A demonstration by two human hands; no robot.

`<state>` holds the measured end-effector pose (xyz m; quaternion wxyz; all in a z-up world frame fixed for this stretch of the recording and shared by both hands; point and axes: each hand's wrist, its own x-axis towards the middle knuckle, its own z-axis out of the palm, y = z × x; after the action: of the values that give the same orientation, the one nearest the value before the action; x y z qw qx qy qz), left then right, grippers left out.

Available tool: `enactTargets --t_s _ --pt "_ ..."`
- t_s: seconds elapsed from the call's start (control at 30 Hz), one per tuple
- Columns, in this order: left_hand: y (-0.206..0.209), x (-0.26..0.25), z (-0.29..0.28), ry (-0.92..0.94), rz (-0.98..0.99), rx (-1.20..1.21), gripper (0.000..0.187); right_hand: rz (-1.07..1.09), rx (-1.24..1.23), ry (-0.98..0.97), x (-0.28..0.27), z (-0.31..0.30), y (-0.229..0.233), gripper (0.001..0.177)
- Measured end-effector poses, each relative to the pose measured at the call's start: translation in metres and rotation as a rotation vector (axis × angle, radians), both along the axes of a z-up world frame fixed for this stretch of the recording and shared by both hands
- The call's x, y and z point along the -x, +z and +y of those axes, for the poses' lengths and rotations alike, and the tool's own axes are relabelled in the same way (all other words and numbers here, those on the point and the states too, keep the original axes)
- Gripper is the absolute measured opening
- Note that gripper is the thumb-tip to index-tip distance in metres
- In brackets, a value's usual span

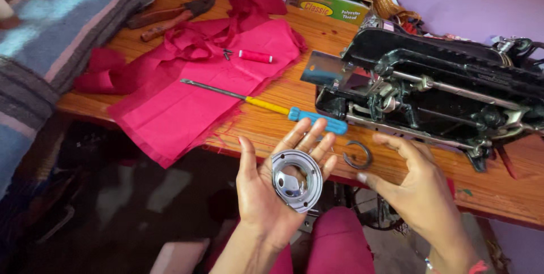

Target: The person removes the bobbin case assembly from a sewing machine, then uses a screwdriver to unscrew and separate its metal parts on the table. They handle the circular metal components, adjust a small part inside the case, and reassemble the pieces by hand.

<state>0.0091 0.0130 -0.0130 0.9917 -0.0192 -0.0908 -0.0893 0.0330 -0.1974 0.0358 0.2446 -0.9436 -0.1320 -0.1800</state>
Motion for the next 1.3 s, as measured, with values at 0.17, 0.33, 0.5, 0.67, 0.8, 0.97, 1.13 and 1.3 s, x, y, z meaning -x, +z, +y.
enactTargets --t_s 0.17,0.33,0.5,0.67,0.8,0.97,1.13,1.3 --pt "0.0 0.005 -0.007 -0.038 -0.04 0.064 0.101 -0.114 -0.117 0.203 0.028 0.02 -0.002 0.065" --pt "0.002 0.002 -0.015 -0.04 -0.064 -0.008 0.103 -0.441 0.164 0.355 0.042 0.051 -0.015 0.079" --pt "0.007 -0.004 -0.021 -0.085 -0.122 0.035 0.103 -0.496 0.244 0.177 0.054 0.05 -0.028 0.08" --pt "0.017 -0.01 -0.044 -0.055 -0.015 -0.162 0.1 -0.477 -0.128 0.217 0.078 0.006 -0.046 0.064" --pt "0.033 -0.01 -0.077 -0.091 0.034 -0.297 0.099 -0.4 -0.628 0.062 0.095 -0.026 -0.06 0.022" --pt "0.047 -0.009 -0.116 -0.179 0.158 -0.318 0.096 -0.331 -1.061 -0.325 0.094 -0.07 -0.059 0.031" --pt "0.049 -0.007 -0.137 -0.205 0.301 -0.307 0.089 -0.382 -0.166 -0.458 0.08 -0.113 -0.04 0.043" --pt "0.044 -0.001 -0.143 -0.281 0.314 -0.277 0.087 -0.416 0.202 -0.374 0.051 -0.124 -0.044 0.043"
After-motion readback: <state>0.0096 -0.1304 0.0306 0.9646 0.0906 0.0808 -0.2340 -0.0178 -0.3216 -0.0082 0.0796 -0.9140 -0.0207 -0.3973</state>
